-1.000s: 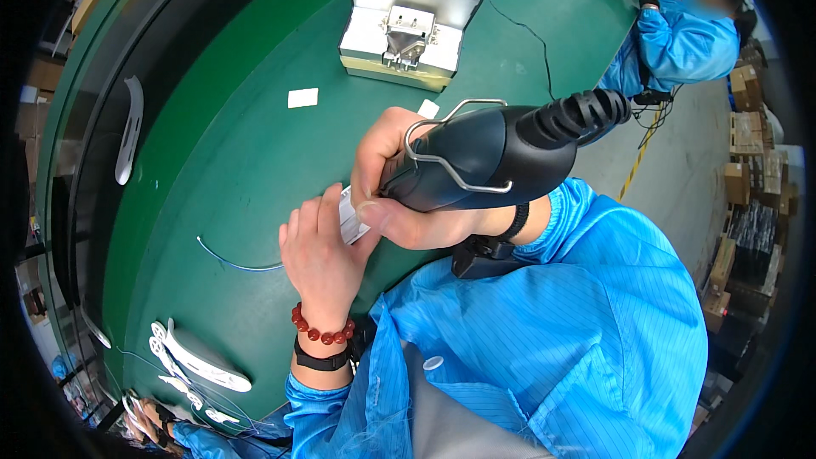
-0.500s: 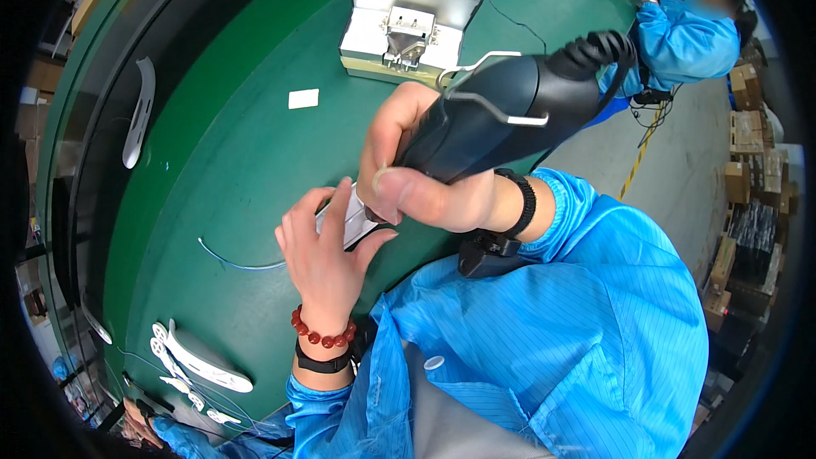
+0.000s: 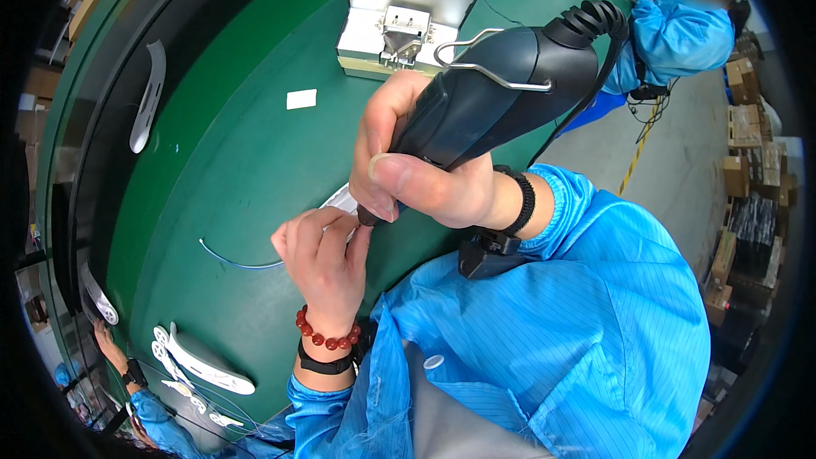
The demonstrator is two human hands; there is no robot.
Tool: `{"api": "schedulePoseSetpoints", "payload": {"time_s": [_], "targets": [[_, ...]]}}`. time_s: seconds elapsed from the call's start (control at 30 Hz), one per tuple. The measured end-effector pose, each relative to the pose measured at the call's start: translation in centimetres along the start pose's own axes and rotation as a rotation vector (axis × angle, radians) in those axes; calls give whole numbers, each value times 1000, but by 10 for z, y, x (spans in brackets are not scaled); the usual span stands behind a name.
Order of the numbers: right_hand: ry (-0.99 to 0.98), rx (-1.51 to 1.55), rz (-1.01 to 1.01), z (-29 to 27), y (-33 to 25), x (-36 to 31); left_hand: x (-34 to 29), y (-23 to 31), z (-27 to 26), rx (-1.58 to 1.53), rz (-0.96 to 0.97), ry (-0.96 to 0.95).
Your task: Using a power screwdriver to assemble small components into white plastic housings on a production line.
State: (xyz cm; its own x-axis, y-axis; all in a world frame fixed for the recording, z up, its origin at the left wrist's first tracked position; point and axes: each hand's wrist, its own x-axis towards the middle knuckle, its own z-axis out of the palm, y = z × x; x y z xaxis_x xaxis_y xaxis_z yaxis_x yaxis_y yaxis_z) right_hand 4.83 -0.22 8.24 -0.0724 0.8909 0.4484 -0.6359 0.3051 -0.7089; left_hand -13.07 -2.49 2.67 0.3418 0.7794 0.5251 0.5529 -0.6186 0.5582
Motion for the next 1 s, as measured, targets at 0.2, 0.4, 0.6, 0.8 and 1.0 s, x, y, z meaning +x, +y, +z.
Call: {"api": "schedulePoseSetpoints", "payload": {"time_s": [0.2,0.4,0.6,0.8,1.0], "targets": [[-26,-47,13,2,2,-4,-4,-2,1,-13,-37,-49],[-27,-7,23,5,-3,-3,-3,-1,-1,-8,-47,-72],[-67,-82,43,5,-1,-5,-3,-1,-1,-11,-35,-56],[-50,-19,71,8,-5,-5,-4,-2,-2,-9,-37,-68],[-65,-78,78,4,-4,-7,-4,-2,-1,6,-29,-87]]}}
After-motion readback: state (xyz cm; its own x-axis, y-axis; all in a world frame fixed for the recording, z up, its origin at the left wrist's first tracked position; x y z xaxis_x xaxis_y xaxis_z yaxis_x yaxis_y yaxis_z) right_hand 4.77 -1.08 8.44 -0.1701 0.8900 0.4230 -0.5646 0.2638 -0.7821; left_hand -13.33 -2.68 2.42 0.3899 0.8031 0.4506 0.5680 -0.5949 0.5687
